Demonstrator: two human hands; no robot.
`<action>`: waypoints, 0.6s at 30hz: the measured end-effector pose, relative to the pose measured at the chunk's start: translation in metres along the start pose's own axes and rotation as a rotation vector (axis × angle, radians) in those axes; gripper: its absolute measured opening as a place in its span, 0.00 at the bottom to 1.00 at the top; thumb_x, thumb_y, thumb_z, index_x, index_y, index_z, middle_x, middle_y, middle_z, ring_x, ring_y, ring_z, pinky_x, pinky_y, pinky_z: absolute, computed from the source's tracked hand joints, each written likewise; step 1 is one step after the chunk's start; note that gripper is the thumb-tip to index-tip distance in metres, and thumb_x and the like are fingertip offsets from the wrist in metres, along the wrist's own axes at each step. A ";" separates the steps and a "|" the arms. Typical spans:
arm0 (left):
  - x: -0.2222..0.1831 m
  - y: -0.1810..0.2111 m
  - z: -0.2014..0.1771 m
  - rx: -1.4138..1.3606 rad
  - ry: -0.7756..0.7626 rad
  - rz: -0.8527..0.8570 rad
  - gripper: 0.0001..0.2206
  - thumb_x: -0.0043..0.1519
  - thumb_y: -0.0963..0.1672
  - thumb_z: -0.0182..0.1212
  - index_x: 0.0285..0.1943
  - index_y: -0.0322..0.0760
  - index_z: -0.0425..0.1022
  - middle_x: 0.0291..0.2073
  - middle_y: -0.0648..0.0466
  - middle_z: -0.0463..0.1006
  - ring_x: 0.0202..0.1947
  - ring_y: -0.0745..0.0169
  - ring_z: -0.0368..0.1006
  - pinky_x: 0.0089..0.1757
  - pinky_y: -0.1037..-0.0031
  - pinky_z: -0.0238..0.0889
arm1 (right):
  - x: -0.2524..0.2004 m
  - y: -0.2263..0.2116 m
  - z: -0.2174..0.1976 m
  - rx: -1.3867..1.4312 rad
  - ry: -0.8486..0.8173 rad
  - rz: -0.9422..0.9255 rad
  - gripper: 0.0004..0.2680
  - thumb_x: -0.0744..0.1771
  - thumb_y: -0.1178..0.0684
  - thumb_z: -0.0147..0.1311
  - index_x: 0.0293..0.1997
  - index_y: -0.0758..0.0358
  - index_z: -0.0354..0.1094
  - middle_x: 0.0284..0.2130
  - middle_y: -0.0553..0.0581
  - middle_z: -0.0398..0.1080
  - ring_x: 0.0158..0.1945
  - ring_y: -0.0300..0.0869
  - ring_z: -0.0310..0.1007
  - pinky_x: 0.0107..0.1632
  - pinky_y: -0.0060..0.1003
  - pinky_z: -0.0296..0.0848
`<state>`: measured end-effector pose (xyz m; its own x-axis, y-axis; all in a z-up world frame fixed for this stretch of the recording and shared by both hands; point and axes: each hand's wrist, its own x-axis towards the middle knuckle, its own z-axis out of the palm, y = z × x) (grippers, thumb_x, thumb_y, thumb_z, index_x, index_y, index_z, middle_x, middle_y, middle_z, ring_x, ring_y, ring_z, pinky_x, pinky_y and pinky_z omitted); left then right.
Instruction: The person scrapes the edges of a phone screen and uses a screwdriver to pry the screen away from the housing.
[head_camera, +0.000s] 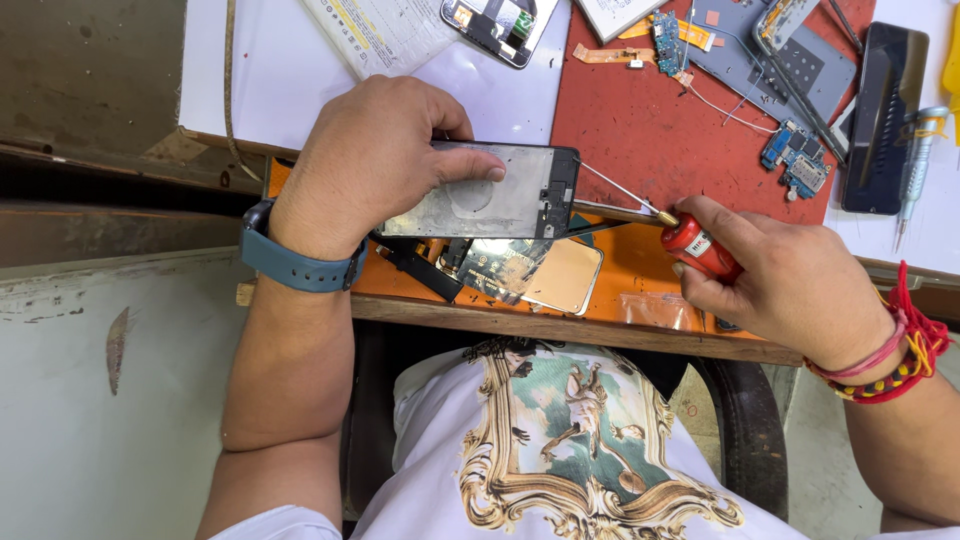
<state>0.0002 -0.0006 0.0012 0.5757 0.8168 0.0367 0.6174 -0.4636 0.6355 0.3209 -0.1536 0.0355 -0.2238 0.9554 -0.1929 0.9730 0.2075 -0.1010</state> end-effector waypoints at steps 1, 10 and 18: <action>0.000 0.000 0.000 0.003 -0.004 -0.003 0.20 0.53 0.57 0.73 0.35 0.39 0.84 0.26 0.49 0.81 0.27 0.48 0.77 0.32 0.62 0.68 | 0.000 0.000 0.000 0.007 0.010 -0.010 0.22 0.62 0.47 0.60 0.62 0.60 0.67 0.24 0.57 0.71 0.25 0.52 0.74 0.28 0.45 0.71; 0.000 0.000 0.000 0.005 0.001 0.018 0.20 0.53 0.57 0.73 0.34 0.39 0.84 0.25 0.50 0.81 0.26 0.49 0.77 0.32 0.62 0.68 | -0.001 0.000 0.001 0.042 0.026 -0.008 0.22 0.62 0.48 0.61 0.63 0.61 0.66 0.24 0.58 0.71 0.25 0.51 0.73 0.28 0.45 0.71; 0.000 0.000 0.000 0.010 0.001 0.022 0.20 0.53 0.57 0.73 0.34 0.39 0.84 0.25 0.50 0.81 0.26 0.49 0.77 0.32 0.62 0.68 | -0.003 -0.002 0.000 0.101 0.030 0.052 0.21 0.62 0.49 0.61 0.62 0.59 0.67 0.22 0.57 0.70 0.25 0.51 0.73 0.29 0.44 0.71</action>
<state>0.0006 -0.0004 0.0007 0.5888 0.8066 0.0517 0.6098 -0.4853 0.6266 0.3196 -0.1566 0.0359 -0.1702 0.9703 -0.1716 0.9722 0.1369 -0.1902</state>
